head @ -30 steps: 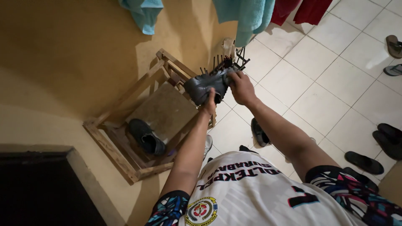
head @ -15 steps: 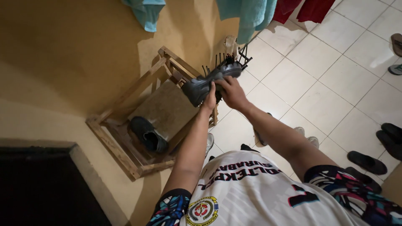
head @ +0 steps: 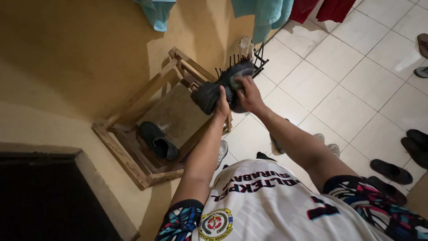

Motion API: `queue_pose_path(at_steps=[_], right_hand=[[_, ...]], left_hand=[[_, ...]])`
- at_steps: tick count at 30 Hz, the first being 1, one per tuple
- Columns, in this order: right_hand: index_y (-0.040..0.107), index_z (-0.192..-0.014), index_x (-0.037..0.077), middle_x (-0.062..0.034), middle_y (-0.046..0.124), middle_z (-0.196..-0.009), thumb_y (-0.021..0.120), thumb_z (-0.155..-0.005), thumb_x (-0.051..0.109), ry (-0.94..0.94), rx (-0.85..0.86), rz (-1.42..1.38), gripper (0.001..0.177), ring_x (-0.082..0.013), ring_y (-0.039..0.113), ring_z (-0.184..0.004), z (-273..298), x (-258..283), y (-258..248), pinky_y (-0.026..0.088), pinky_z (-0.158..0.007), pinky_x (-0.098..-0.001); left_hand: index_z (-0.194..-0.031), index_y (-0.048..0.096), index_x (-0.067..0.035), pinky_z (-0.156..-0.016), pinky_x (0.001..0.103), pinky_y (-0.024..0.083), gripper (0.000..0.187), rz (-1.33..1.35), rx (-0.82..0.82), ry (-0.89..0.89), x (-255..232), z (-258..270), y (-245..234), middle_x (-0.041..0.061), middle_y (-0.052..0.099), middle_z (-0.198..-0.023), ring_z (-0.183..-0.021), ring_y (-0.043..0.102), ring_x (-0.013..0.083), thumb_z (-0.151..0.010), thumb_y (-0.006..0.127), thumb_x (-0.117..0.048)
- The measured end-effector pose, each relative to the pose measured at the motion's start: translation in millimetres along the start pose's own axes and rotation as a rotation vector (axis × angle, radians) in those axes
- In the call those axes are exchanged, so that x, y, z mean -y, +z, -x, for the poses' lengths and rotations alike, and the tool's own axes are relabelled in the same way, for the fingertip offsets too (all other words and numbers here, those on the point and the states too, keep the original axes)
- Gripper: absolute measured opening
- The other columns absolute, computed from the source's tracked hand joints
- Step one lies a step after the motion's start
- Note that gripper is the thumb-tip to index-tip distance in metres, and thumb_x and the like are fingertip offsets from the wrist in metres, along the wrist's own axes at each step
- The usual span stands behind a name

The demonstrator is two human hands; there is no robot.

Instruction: Cleaning a black shoe with a brush while sitting on the floor

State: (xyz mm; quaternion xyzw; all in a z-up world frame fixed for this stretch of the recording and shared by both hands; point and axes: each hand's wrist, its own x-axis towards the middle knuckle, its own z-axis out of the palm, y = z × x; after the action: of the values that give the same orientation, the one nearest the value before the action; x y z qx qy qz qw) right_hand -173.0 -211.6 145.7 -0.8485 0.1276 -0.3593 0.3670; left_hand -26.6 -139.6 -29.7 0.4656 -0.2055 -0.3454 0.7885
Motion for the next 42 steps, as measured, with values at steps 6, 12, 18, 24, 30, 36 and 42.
queue_pose_path(at_steps=[6, 12, 18, 24, 30, 36, 42], right_hand=[[0.064, -0.122, 0.009, -0.0159, 0.055, -0.114, 0.061, -0.084, -0.002, -0.004, 0.115, -0.032, 0.039, -0.0391, 0.060, -0.107, -2, 13, -6, 0.052, -0.090, -0.0424], [0.068, -0.116, 0.013, -0.0138, 0.056, -0.107, 0.064, -0.085, -0.001, -0.192, 0.207, 0.022, 0.034, -0.0388, 0.057, -0.100, -11, 27, -14, 0.050, -0.085, -0.0458], [0.069, -0.104, 0.020, -0.0099, 0.060, -0.110, 0.065, -0.079, 0.006, -0.328, 0.047, 0.454, 0.029, -0.0358, 0.058, -0.101, -31, 15, -27, 0.049, -0.084, -0.0430], [0.074, -0.102, 0.019, -0.0041, 0.067, -0.108, 0.075, -0.089, 0.016, -0.162, -0.078, 0.601, 0.013, -0.0316, 0.056, -0.091, -30, 8, -28, 0.047, -0.077, -0.0432], [0.074, -0.106, 0.018, -0.0066, 0.067, -0.112, 0.075, -0.085, 0.016, -0.342, 0.058, 0.433, 0.021, -0.0318, 0.059, -0.097, -26, 25, 11, 0.050, -0.084, -0.0432], [0.077, -0.112, 0.018, -0.0070, 0.068, -0.117, 0.076, -0.083, 0.016, -0.326, 0.150, 0.452, 0.029, -0.0327, 0.058, -0.097, -29, 47, 16, 0.050, -0.085, -0.0434], [0.078, -0.107, 0.023, -0.0060, 0.068, -0.116, 0.072, -0.079, 0.010, -0.289, 0.016, 0.620, 0.031, -0.0308, 0.056, -0.100, -33, 33, -5, 0.049, -0.083, -0.0406]], left_hand=[[-0.113, 0.050, 0.020, -0.093, 0.055, 0.043, 0.076, -0.385, -0.042, -0.141, 46, 13, -33, 0.044, 0.047, -0.110, -0.098, 0.048, 0.0472, -0.120, 0.049, -0.056], [-0.153, 0.043, 0.000, -0.121, 0.039, 0.028, 0.067, -0.850, 0.274, 0.106, -57, 35, 3, 0.020, 0.042, -0.160, -0.147, 0.038, 0.0335, -0.106, 0.051, -0.048], [-0.149, 0.052, -0.004, -0.126, 0.041, 0.025, 0.061, -0.930, 0.220, 0.220, -32, 33, -3, 0.018, 0.049, -0.159, -0.150, 0.040, 0.0346, -0.101, 0.061, -0.040], [-0.151, 0.048, -0.003, -0.124, 0.043, 0.019, 0.060, -0.962, 0.229, 0.195, -57, 40, 19, 0.020, 0.041, -0.162, -0.152, 0.032, 0.0366, -0.104, 0.060, -0.038], [-0.152, 0.043, -0.006, -0.125, 0.044, 0.021, 0.060, -1.486, 0.367, 0.181, -48, 30, 13, 0.022, 0.041, -0.160, -0.149, 0.033, 0.0383, -0.101, 0.051, -0.036], [-0.159, 0.018, -0.002, -0.123, 0.043, 0.012, 0.082, -1.478, 0.300, 0.106, -11, 13, -14, 0.024, 0.019, -0.164, -0.150, 0.016, 0.0382, -0.099, 0.047, -0.048], [-0.155, 0.043, -0.006, -0.130, 0.041, 0.024, 0.072, -0.937, 0.295, 0.226, -27, 18, -10, 0.018, 0.043, -0.164, -0.154, 0.035, 0.0353, -0.103, 0.047, -0.055]])
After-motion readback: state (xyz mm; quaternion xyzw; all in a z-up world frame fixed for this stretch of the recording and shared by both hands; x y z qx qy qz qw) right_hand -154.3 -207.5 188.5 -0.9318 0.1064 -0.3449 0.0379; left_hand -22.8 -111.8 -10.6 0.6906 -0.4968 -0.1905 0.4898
